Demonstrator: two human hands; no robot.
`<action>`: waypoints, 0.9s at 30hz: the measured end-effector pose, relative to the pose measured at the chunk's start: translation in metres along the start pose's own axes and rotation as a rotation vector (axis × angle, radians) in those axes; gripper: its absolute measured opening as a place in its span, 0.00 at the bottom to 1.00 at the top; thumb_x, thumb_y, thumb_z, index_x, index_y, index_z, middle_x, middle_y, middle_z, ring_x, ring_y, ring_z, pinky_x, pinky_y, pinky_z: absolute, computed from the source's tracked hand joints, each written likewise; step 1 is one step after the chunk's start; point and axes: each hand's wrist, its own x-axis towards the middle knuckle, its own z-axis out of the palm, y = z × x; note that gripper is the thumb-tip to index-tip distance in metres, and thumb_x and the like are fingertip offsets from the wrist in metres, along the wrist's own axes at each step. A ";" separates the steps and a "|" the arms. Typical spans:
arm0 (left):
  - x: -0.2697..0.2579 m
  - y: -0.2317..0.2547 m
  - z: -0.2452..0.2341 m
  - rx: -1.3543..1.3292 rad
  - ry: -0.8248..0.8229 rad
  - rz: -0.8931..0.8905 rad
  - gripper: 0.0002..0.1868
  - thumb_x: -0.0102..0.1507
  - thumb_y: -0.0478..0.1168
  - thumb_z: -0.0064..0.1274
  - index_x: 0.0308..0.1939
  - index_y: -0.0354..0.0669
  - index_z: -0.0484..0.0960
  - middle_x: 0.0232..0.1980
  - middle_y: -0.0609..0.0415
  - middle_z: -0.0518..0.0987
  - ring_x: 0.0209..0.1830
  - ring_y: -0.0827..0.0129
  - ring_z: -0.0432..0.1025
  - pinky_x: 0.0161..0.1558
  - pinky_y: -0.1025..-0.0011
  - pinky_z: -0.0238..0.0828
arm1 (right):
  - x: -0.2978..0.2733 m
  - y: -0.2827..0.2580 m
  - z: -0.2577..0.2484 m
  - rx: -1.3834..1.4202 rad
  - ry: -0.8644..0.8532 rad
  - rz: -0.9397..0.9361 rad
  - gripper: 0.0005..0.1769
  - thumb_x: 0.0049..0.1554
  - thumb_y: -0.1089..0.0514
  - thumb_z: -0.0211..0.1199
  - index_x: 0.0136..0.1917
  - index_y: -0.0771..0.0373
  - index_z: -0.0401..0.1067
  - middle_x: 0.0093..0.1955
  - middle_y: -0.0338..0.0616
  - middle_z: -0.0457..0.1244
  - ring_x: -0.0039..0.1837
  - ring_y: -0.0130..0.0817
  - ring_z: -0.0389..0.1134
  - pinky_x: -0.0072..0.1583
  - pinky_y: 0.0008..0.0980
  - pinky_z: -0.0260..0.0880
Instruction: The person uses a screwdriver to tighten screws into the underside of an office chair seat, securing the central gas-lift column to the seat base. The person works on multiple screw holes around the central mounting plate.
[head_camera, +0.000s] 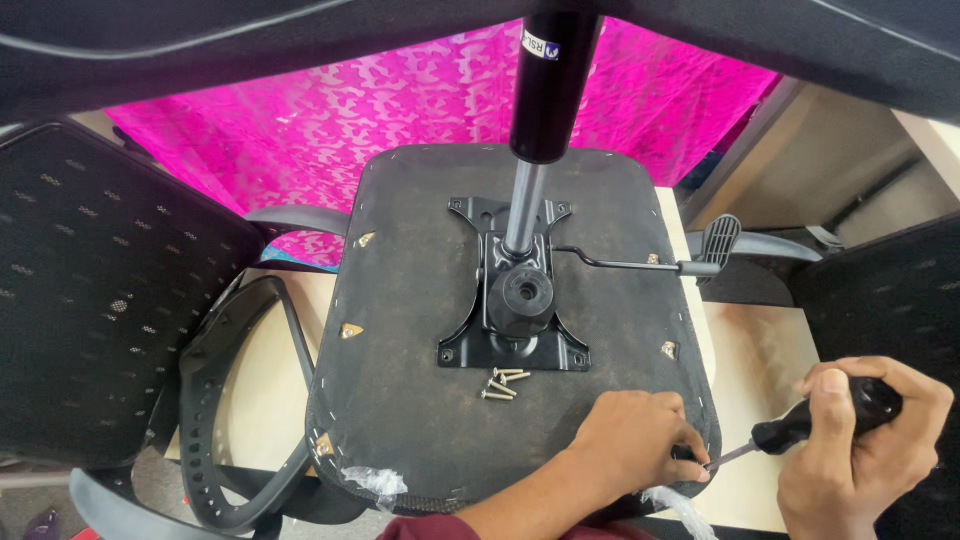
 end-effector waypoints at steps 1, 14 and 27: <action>0.000 0.000 0.001 0.011 0.017 0.003 0.12 0.57 0.58 0.63 0.39 0.64 0.91 0.39 0.61 0.80 0.43 0.63 0.78 0.43 0.62 0.73 | -0.001 0.000 -0.001 -0.011 0.000 -0.002 0.08 0.75 0.65 0.52 0.60 0.74 0.57 0.44 0.51 0.65 0.41 0.26 0.67 0.47 0.21 0.67; -0.008 -0.006 0.006 0.020 0.119 0.140 0.11 0.63 0.56 0.58 0.43 0.61 0.89 0.41 0.64 0.78 0.39 0.65 0.78 0.39 0.65 0.74 | -0.003 -0.001 -0.004 -0.014 -0.037 -0.036 0.09 0.74 0.64 0.51 0.62 0.72 0.56 0.43 0.52 0.65 0.43 0.26 0.68 0.48 0.21 0.68; -0.010 -0.004 0.008 0.045 0.185 0.163 0.11 0.61 0.57 0.59 0.40 0.62 0.89 0.41 0.64 0.77 0.42 0.66 0.78 0.42 0.65 0.74 | -0.010 0.005 -0.008 0.195 -0.103 -0.111 0.09 0.71 0.65 0.59 0.57 0.70 0.59 0.46 0.53 0.67 0.47 0.29 0.72 0.53 0.23 0.73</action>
